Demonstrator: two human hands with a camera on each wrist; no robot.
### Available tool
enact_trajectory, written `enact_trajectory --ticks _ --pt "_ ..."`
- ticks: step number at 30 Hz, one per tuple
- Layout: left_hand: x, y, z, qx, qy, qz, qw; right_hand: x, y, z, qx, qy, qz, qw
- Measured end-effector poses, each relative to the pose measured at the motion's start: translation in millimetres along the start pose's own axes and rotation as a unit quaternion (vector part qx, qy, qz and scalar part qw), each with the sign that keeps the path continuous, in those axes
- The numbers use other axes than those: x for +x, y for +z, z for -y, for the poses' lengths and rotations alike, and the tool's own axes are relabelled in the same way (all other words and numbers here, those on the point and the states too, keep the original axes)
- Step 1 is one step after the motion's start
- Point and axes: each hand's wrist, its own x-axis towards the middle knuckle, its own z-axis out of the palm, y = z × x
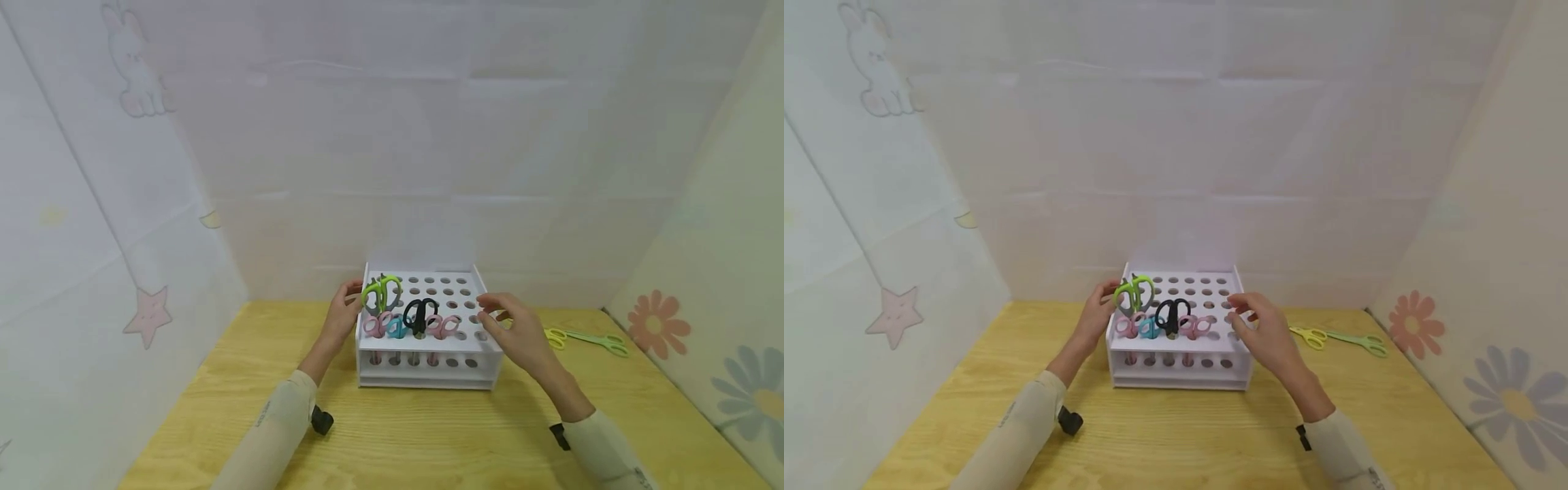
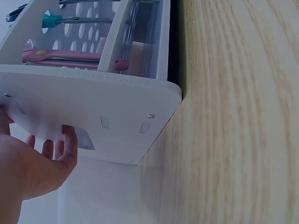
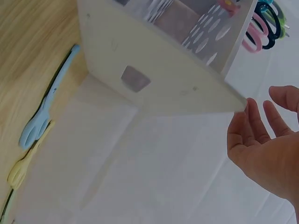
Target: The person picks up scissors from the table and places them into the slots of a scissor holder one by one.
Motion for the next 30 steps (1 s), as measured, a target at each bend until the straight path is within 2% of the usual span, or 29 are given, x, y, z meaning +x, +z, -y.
enact_trajectory --ticks 5,12,13,16,22,25,30 --pt "2.4 -8.3 -0.9 -0.007 0.001 0.001 1.0 0.1 -7.1 -12.1 -0.006 0.014 -0.017 1.0" --pt "2.7 -17.4 -1.9 -0.007 -0.002 0.003 1.0 -0.3 -19.2 -33.4 -0.017 0.006 -0.04 0.999" --pt "0.4 -17.9 -6.4 -0.006 -0.005 0.005 1.0 -0.9 -20.7 -37.1 -0.022 0.008 -0.042 0.999" --pt "0.0 -19.7 -6.7 -0.003 -0.009 0.006 0.9999 -3.7 -24.6 -47.6 -0.036 0.027 -0.035 0.998" --pt "4.5 -18.5 -6.3 -0.006 0.008 -0.001 1.0 -11.4 -34.1 -76.5 -0.045 0.114 0.022 0.992" --pt "6.0 -17.5 -5.9 -0.008 0.015 -0.001 0.9998 -16.2 -37.8 -91.2 -0.049 0.159 0.058 0.984" --pt "2.6 -20.1 -0.1 -0.001 -0.003 0.001 1.0 -25.0 -33.5 -111.7 -0.078 0.206 0.116 0.968"
